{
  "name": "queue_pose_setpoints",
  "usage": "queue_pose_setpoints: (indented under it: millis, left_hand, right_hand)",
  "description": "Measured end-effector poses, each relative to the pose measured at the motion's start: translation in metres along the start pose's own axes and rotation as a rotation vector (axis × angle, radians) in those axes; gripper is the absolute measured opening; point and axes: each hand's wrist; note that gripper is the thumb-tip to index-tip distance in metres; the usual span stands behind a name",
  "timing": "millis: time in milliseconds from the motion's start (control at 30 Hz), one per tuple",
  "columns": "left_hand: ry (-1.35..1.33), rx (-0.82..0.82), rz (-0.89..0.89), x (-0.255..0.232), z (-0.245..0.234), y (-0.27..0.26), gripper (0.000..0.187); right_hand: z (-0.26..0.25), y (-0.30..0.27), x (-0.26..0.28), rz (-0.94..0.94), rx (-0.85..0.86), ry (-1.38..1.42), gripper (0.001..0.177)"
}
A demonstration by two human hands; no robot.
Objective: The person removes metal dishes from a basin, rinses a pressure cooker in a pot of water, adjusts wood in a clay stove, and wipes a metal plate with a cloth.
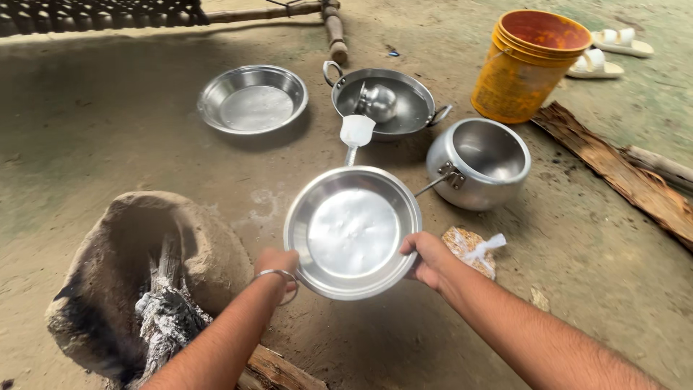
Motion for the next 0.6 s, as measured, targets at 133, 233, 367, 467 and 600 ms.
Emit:
queue_pose_setpoints:
  millis: [133,233,367,467,600]
  left_hand:
    - [-0.082,-0.004,0.039,-0.018,-0.016,0.004,0.031]
    - [-0.143,0.026,0.047,-0.023,-0.016,0.001,0.031]
    - [-0.155,-0.011,0.078,-0.016,-0.009,0.004,0.030]
    - [-0.184,-0.008,0.078,-0.001,-0.010,0.014,0.031]
    - [-0.185,-0.022,0.024,0.007,-0.015,0.029,0.032]
  right_hand:
    - [0.011,-0.015,0.001,-0.050,-0.023,0.017,0.045]
    - [0.008,-0.018,0.001,-0.063,-0.012,0.075,0.046]
    - [0.007,-0.011,-0.005,-0.073,-0.039,0.060,0.049]
    - [0.006,-0.002,-0.016,-0.036,-0.011,0.103,0.052]
    - [0.017,0.019,-0.031,-0.036,-0.029,0.038,0.057]
Point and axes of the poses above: each hand's wrist, its own y-axis towards the middle knuckle, its own z-axis out of the palm, x = y × z, and after that the axes turned 14 degrees about y, right-handed
